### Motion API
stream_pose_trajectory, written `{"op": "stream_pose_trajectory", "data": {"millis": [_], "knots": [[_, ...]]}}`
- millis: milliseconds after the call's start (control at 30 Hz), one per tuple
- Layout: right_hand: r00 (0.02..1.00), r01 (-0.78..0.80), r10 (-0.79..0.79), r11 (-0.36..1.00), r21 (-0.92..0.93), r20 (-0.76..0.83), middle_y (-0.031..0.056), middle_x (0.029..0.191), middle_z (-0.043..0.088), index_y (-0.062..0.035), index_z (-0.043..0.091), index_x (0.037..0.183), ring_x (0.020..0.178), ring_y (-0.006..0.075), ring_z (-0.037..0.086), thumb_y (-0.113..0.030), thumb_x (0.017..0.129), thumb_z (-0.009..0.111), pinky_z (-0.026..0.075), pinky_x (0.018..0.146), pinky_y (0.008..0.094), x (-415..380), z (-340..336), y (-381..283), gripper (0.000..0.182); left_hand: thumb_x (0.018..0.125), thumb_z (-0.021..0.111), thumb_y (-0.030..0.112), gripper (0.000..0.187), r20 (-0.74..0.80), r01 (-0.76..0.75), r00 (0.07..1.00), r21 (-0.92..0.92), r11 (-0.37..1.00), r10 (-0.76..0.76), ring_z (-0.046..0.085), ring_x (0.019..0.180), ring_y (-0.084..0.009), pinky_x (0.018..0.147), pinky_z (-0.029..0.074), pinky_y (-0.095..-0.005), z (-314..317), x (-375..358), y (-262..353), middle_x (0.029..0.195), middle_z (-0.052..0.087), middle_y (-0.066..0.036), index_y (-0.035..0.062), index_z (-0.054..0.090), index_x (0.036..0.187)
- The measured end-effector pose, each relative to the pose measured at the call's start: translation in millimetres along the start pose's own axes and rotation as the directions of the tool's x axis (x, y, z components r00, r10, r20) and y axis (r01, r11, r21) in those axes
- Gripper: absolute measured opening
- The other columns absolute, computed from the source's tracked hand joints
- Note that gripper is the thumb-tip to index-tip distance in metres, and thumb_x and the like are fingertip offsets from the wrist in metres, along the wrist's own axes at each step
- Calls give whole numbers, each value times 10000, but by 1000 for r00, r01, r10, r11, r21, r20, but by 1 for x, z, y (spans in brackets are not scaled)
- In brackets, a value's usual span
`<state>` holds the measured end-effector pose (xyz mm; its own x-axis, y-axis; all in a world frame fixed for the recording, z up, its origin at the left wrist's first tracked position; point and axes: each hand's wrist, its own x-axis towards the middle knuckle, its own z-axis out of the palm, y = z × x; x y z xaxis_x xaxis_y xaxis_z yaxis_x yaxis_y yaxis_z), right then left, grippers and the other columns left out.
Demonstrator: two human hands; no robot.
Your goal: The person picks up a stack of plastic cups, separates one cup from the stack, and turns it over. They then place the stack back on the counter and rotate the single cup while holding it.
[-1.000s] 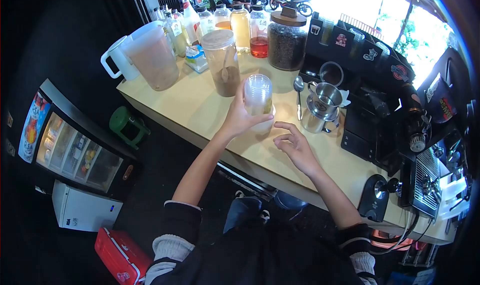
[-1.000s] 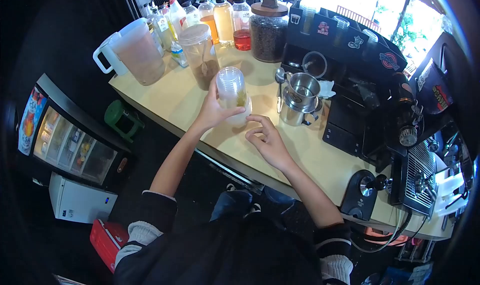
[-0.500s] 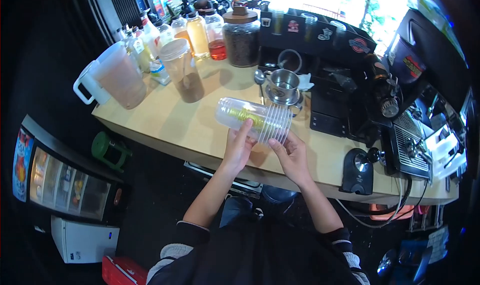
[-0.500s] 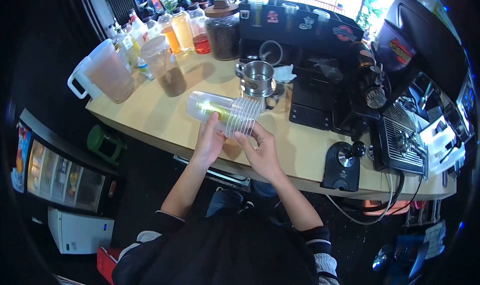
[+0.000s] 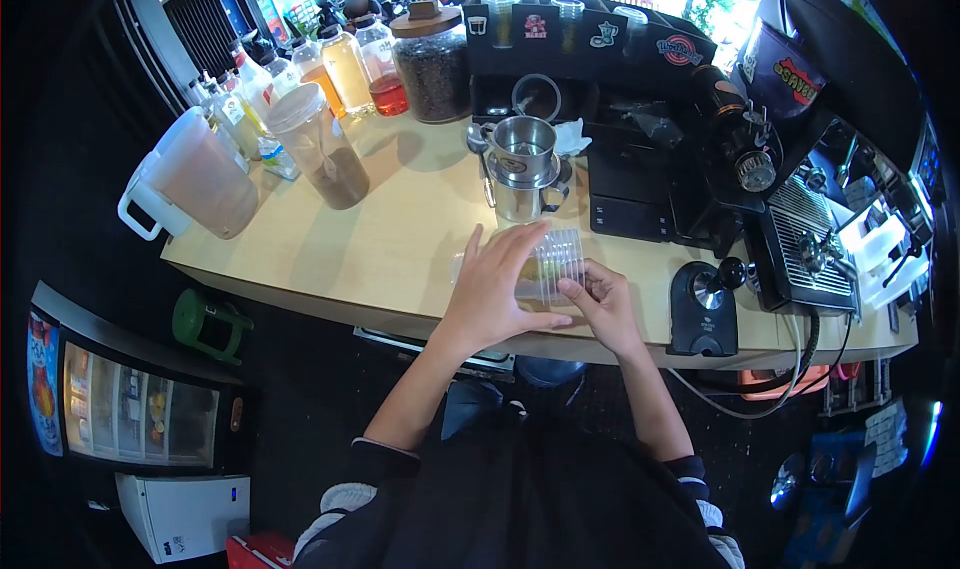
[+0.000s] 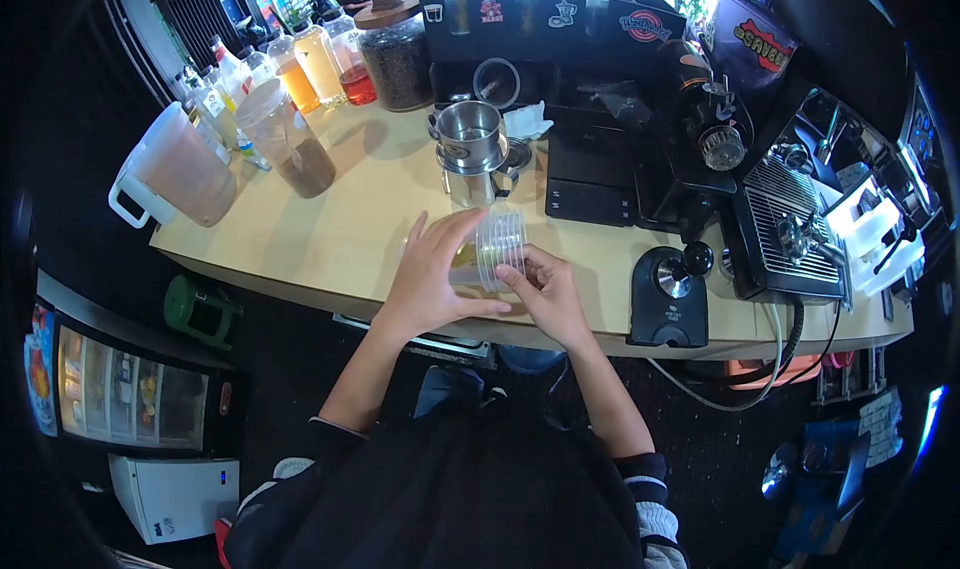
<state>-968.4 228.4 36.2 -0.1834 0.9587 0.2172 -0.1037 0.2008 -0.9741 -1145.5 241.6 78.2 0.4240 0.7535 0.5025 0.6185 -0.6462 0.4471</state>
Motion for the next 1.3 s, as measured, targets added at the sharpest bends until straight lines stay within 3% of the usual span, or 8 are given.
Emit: {"op": "stream_pose_trajectory", "data": {"millis": [100, 300, 533, 700, 833, 1300], "knots": [[997, -74, 71, 994, 74, 37, 72, 820, 620, 39, 568, 968, 757, 107, 601, -69, 881, 565, 531, 679, 265, -4, -1, -8, 139, 564, 791, 388, 806, 4, -49, 999, 49, 998, 49, 495, 1140, -255, 1006, 314, -506, 10, 5, -3, 1235, 517, -75, 119, 462, 1250], [999, -35, 34, 995, 96, 15, 91, 816, 620, 53, 560, 958, 725, 131, 612, -65, 887, 551, 555, 656, 295, -3, 0, -9, 138, 587, 768, 316, 693, -14, -45, 999, 2, 999, 45, 530, 1089, -255, 965, 367, -464, 11, 10, -5, 1204, 543, -59, 117, 513, 1200], [1000, -2, 3, 998, 55, -22, 92, 802, 620, 53, 565, 939, 712, 139, 614, -47, 885, 545, 548, 647, 288, -4, -1, -8, 115, 572, 774, 304, 698, -32, -82, 996, 13, 997, 83, 544, 1059, -257, 930, 390, -430, 11, 11, -9, 1188, 555, -64, 109, 521, 1192], [994, 23, -23, 1000, 2, -108, 67, 808, 636, 30, 583, 942, 760, 104, 607, -95, 889, 562, 489, 708, 245, -3, -9, -3, 137, 553, 796, 343, 724, -44, -70, 996, 27, 997, 71, 561, 1015, -263, 901, 409, -393, 8, 12, -12, 1167, 565, -72, 100, 533, 1182], [994, -14, 21, 998, 60, -111, 56, 814, 642, 22, 588, 947, 776, 85, 597, -117, 889, 571, 471, 724, 236, -4, -6, -5, 152, 550, 801, 355, 736, -42, -75, 996, 11, 997, 76, 563, 1014, -265, 899, 411, -391, 8, 12, -12, 1156, 571, -77, 96, 533, 1184], [998, -52, 55, 989, 142, -17, 85, 818, 611, 69, 545, 965, 694, 127, 612, -57, 869, 575, 564, 588, 266, 3, 16, -4, 162, 556, 786, 250, 708, -65, -81, 995, -6, 997, 81, 550, 1036, -262, 897, 407, -386, 10, 5, -13, 1180, 558, -89, 84, 522, 1192]]}}
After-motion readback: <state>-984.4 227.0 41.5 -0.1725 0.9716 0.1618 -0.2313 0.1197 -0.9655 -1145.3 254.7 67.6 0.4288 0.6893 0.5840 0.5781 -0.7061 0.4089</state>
